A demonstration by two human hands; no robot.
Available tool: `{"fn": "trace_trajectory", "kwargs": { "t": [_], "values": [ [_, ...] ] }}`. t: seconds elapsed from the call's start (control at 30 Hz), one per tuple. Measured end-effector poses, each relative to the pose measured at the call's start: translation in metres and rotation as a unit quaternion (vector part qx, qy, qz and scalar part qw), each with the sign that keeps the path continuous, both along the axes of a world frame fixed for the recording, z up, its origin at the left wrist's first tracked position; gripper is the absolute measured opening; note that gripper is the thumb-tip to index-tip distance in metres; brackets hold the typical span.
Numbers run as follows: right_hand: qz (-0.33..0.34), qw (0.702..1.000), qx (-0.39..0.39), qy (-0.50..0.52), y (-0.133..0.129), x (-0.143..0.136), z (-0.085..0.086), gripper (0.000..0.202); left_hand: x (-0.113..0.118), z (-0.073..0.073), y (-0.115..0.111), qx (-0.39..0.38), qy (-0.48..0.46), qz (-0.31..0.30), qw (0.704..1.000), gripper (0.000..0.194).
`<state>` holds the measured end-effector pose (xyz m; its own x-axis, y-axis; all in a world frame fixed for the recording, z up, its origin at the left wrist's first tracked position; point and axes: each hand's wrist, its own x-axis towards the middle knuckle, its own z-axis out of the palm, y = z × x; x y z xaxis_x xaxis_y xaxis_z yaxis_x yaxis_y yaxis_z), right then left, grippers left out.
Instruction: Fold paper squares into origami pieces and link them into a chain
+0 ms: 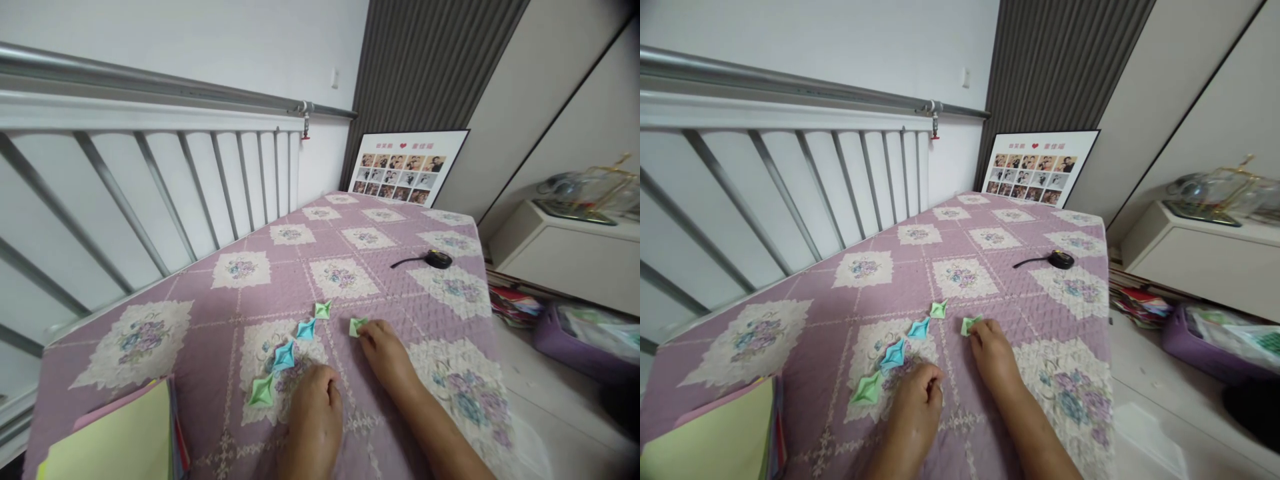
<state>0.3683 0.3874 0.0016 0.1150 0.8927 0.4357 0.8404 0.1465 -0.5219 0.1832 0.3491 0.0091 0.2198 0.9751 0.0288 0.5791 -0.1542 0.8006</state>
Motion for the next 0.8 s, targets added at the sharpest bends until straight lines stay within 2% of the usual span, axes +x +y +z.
{"fn": "trace_trajectory", "kwargs": {
  "t": [0.17,0.3,0.5,0.8],
  "values": [
    [0.000,0.999,0.024,-0.021,0.061,0.012,-0.011,0.018,0.000,0.002,0.001,-0.009,-0.005,0.003,1.000,0.025],
    [0.013,0.999,0.026,-0.043,0.089,0.012,-0.018,0.019,0.001,0.004,0.001,-0.027,0.011,-0.004,1.000,0.024],
    [0.042,0.996,0.006,-0.084,0.105,0.009,-0.016,0.020,0.002,0.002,0.002,-0.052,0.016,-0.011,0.998,0.023],
    [0.051,0.990,-0.012,-0.130,0.109,0.006,-0.016,0.021,0.003,0.000,0.002,-0.051,0.019,-0.017,0.998,0.023]
  ]
}}
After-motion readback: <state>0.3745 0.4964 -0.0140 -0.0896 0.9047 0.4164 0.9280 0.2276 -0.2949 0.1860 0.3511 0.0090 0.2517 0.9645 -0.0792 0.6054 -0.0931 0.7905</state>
